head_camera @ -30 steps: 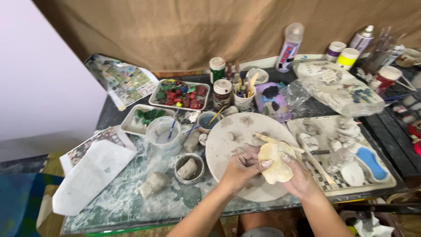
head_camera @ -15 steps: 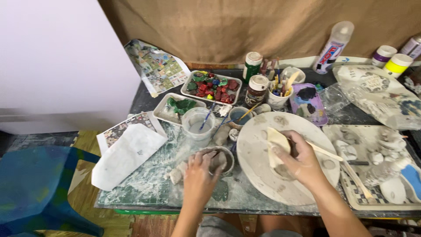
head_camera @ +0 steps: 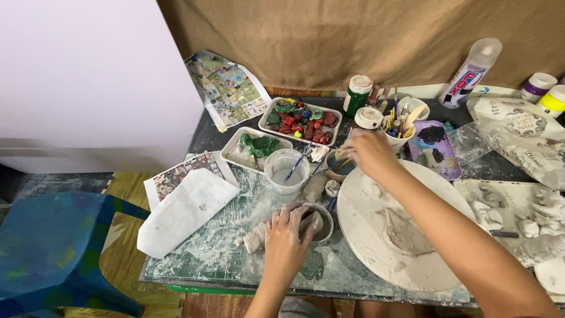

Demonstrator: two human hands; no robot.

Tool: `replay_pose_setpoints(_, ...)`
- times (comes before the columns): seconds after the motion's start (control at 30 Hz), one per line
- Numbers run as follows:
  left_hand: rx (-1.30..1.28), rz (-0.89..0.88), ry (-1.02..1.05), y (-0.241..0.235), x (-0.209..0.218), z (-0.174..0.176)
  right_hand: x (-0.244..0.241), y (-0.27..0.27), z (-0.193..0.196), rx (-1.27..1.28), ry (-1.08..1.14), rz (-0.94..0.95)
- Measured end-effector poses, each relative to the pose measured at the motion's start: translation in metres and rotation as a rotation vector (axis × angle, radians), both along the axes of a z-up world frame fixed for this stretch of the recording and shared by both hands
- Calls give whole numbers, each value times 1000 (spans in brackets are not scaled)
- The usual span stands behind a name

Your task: The person smooths a clay shape on a rotating wheel using a wooden tool, then shapes a small piece of clay by hand. The person uses a wooden rib tool to smooth the surface of a clay form on a pottery wheel, then rolls and pinches a separate small piece of clay between their hands.

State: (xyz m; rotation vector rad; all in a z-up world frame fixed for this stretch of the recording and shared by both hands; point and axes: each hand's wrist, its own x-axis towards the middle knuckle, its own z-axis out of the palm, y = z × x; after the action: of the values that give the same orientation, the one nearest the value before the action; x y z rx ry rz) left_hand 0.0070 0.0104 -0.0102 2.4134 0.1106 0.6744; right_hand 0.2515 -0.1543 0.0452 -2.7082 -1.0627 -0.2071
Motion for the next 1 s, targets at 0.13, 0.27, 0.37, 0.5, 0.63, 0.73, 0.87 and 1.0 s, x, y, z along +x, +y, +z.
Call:
replay_pose_setpoints(0.13,-13,6,12,3,2,6,40,26,-44,-251,-138,-15)
replay_pose_setpoints(0.27,-64,-1,28,7,1,9,47,27,-57,-376,-205,25)
replay_pose_setpoints(0.37,-48,-4,16,8,1,9,48,28,-49,-398,-97,13)
replay_pose_setpoints(0.5,-62,-9,38,7,1,10,41,31,-48,-378,9,71)
replay_pose_setpoints(0.63,-73,-13,55,9,1,10,35,30,-32,-338,54,8)
replay_pose_setpoints(0.73,-65,30,18,13,1,8,36,16,-5,-200,158,-38)
replay_pose_setpoints(0.87,-107,93,-27,20,5,12,53,-6,12,51,339,-58)
replay_pose_setpoints(1.0,-115,123,-121,24,3,22,69,-25,6,316,511,104)
